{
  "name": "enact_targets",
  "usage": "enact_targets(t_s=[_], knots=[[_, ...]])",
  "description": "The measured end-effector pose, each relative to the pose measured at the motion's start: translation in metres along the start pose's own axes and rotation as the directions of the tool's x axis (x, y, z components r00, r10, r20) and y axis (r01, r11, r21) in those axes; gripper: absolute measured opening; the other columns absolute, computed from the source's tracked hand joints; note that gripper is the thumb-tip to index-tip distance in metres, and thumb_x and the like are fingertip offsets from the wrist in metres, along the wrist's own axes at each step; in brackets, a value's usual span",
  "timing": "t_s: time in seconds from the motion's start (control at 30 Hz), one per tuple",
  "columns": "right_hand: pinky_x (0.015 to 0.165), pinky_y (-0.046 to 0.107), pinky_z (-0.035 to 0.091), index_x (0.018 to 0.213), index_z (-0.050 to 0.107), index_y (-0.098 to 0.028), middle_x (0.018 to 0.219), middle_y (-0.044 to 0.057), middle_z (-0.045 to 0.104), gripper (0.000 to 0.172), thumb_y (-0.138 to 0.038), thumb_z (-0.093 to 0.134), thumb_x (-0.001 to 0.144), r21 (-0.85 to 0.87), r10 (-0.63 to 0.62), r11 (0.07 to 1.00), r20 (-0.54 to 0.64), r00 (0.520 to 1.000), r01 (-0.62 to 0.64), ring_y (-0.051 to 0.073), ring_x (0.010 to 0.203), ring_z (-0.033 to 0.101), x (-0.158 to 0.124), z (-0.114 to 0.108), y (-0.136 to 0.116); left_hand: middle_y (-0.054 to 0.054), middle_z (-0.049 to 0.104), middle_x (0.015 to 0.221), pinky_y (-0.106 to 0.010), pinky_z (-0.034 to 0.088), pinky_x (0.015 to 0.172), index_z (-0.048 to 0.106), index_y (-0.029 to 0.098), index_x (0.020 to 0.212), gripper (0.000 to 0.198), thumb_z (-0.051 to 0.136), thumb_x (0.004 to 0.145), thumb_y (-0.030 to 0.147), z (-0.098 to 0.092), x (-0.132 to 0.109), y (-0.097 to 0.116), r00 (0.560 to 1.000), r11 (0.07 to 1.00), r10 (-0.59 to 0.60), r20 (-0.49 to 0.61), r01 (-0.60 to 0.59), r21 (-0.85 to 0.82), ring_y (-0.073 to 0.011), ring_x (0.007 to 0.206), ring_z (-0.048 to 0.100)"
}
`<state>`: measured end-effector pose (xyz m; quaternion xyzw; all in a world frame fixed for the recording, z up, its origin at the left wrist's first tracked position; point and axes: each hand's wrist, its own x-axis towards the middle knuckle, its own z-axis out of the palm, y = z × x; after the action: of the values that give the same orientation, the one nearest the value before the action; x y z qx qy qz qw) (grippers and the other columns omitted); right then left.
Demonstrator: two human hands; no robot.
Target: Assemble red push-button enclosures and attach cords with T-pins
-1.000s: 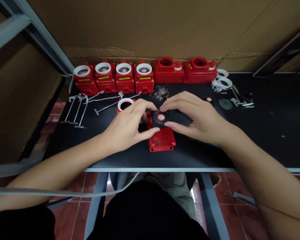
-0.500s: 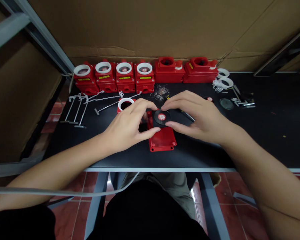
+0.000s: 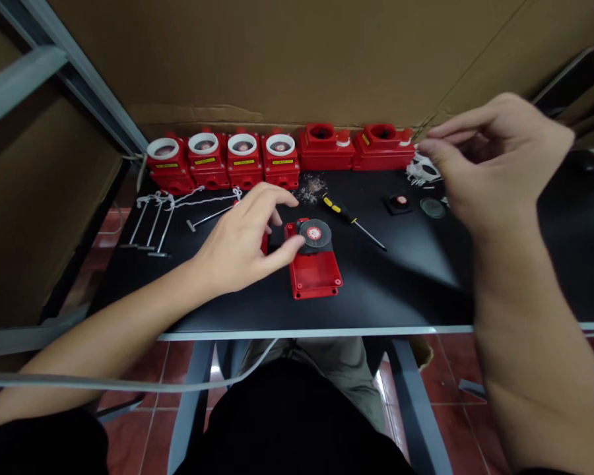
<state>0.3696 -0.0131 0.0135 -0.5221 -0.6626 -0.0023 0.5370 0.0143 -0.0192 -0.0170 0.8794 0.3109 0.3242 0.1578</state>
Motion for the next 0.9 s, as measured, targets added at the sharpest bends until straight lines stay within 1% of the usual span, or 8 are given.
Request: enact_targets(t_s=[0.17,0.27,0.37,0.5,0.63,0.77,0.83,0.9], knots=[[0.072,0.043,0.053,0.082,0.080,-0.027,0.084,0.010,0.083,0.014,-0.029,0.092,0.090,-0.185,0.149,0.967,-0.136,0.980,-0.173,0.024,0.075,0.068,0.012,-0.010,0.016,-0.006,0.075,0.123,-0.042,0.066,0.084,0.069,0.028,0.127,0.032,0.060,0.101,0.012,-0.023,0.013,-0.016,0.987,0.990,-0.024,-0.159,0.046,0.133,-0.0199,0.089,0.073],[0.072,0.041,0.048,0.075,0.073,-0.029,0.072,0.007,0.076,0.027,-0.036,0.085,0.098,-0.256,0.183,0.945,-0.101,0.978,-0.204,0.021,0.068,0.059,0.016,-0.017,0.026,0.000,0.070,0.104,-0.044,0.065,0.086,0.070,0.030,0.119,0.031,0.064,0.099,0.008,-0.034,0.019,-0.029,0.969,0.967,-0.046,-0.241,0.104,0.232,-0.0190,0.086,0.069],[0.070,0.041,0.046,0.072,0.072,-0.028,0.066,0.006,0.072,0.037,-0.037,0.072,0.108,-0.239,0.153,0.960,0.000,0.988,-0.149,0.019,0.062,0.058,0.017,-0.022,0.032,0.004,0.063,0.094,-0.039,0.065,0.085,0.070,0.028,0.114,0.028,0.064,0.098,0.006,-0.040,0.022,-0.040,0.965,0.951,-0.030,-0.260,0.108,0.290,-0.0145,0.085,0.065],[0.067,0.037,0.043,0.072,0.078,-0.025,0.062,0.004,0.070,0.037,-0.031,0.069,0.107,-0.226,0.126,0.968,0.047,0.991,-0.112,0.017,0.059,0.059,0.016,-0.020,0.038,0.002,0.069,0.098,-0.041,0.064,0.084,0.072,0.029,0.110,0.028,0.063,0.093,0.008,-0.045,0.023,-0.040,0.981,0.943,-0.050,-0.186,0.108,0.314,-0.0187,0.087,0.069],[0.062,0.033,0.039,0.068,0.076,-0.022,0.058,0.002,0.069,0.035,-0.025,0.071,0.102,-0.237,0.114,0.966,0.053,0.992,-0.099,0.015,0.055,0.056,0.015,-0.012,0.045,-0.004,0.081,0.112,-0.048,0.063,0.095,0.073,0.028,0.109,0.023,0.058,0.099,0.015,-0.058,0.026,-0.031,0.993,0.944,-0.113,-0.047,0.122,0.308,-0.0267,0.101,0.077],[0.061,0.033,0.038,0.069,0.077,-0.022,0.060,0.002,0.073,0.033,-0.026,0.072,0.101,-0.228,0.098,0.971,0.112,0.989,-0.070,0.015,0.054,0.058,0.013,-0.008,0.048,-0.005,0.077,0.108,-0.043,0.064,0.091,0.075,0.023,0.108,0.016,0.065,0.096,0.029,-0.076,0.028,-0.033,0.978,0.956,-0.140,0.155,0.093,0.279,-0.0238,0.096,0.073],[0.062,0.033,0.039,0.070,0.078,-0.022,0.060,0.002,0.074,0.031,-0.025,0.072,0.100,-0.226,0.098,0.972,0.137,0.986,-0.065,0.016,0.055,0.059,0.012,-0.007,0.047,-0.008,0.076,0.123,-0.042,0.066,0.089,0.076,0.022,0.125,0.042,0.078,0.093,0.049,-0.080,0.028,-0.040,0.941,0.965,-0.188,0.280,0.124,0.230,-0.0261,0.100,0.073],[0.062,0.033,0.038,0.069,0.078,-0.023,0.059,0.002,0.072,0.030,-0.025,0.073,0.099,-0.227,0.100,0.972,0.168,0.981,-0.060,0.016,0.055,0.060,0.012,-0.006,0.045,-0.012,0.078,0.133,-0.046,0.067,0.096,0.074,0.023,0.137,0.060,0.081,0.089,0.059,-0.080,0.026,-0.049,0.917,0.960,-0.221,0.332,0.144,0.240,-0.0317,0.111,0.074]])
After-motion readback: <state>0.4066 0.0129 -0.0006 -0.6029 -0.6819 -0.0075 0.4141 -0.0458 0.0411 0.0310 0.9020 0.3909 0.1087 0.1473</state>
